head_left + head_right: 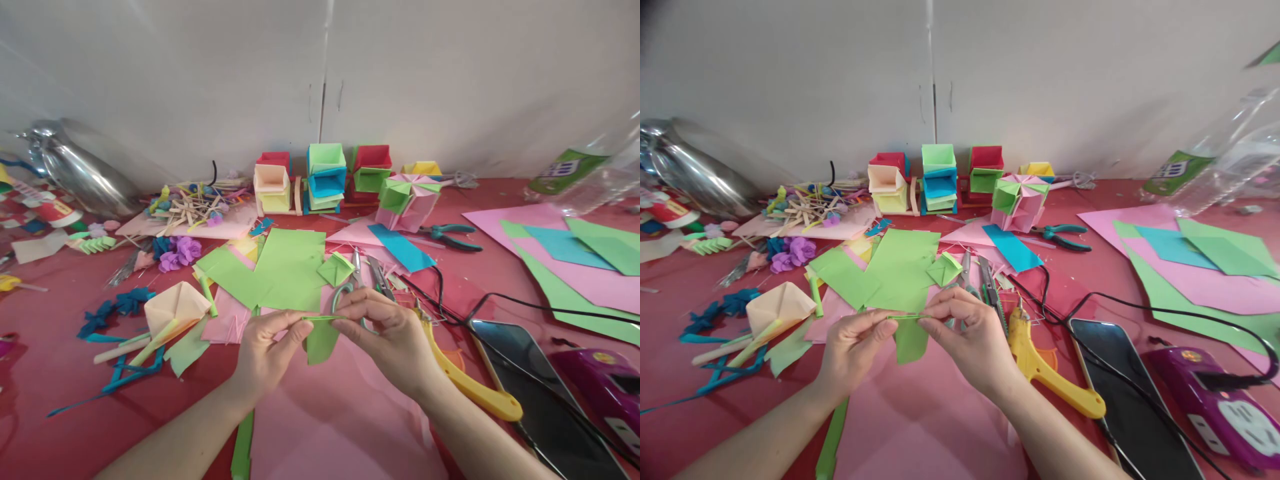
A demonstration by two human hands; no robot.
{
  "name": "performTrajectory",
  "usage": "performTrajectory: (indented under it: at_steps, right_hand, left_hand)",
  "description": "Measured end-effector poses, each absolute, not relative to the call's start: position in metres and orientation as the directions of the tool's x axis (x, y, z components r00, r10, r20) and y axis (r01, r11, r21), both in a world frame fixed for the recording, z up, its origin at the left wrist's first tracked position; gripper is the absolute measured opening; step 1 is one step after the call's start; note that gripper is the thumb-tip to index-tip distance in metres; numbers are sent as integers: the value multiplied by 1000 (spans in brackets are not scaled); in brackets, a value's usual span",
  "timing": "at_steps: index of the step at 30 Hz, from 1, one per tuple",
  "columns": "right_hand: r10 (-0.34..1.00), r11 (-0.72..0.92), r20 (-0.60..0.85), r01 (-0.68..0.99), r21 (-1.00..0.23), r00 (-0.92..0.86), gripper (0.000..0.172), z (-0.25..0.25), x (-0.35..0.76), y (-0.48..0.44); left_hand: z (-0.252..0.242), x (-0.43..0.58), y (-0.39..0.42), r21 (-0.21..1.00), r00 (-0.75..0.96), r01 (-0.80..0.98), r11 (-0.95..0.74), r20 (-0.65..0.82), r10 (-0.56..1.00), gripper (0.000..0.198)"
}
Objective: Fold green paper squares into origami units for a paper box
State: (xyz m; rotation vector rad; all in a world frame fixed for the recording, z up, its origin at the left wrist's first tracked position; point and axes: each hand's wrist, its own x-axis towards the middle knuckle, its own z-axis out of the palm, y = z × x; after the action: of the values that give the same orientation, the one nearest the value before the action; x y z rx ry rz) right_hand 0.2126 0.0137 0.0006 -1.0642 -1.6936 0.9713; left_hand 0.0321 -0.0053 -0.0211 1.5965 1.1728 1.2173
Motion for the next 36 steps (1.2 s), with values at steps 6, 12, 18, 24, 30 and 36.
performTrajectory:
  at_steps: [6, 12, 18, 24, 30, 36]
  right_hand:
    - [936, 316, 261, 235, -919, -235, 7, -1, 215, 16]
    - [937, 291, 238, 193, -937, -257, 9, 0, 217, 19]
    - [943, 262, 215, 168, -950, -253, 10, -1, 216, 19]
    - [945, 226, 173, 169, -960, -279, 16, 0, 219, 20]
    - [951, 145, 81, 201, -969, -298, 15, -1, 219, 20]
    - [941, 116, 13, 285, -952, -340, 15, -3, 219, 22]
  left_hand:
    - [-24, 31, -6, 954, 89, 144, -261, 250, 964, 20]
    - [-28, 28, -2, 883, 115, 158, -443, 429, 896, 14]
    - [-27, 28, 0, 893, 187, 162, -419, 389, 902, 10]
    - [-27, 27, 3, 906, 181, 213, -366, 332, 926, 5]
    - [-23, 27, 2, 945, 187, 211, -249, 210, 959, 6]
    - [-22, 25, 1, 953, 166, 260, -158, 117, 979, 9]
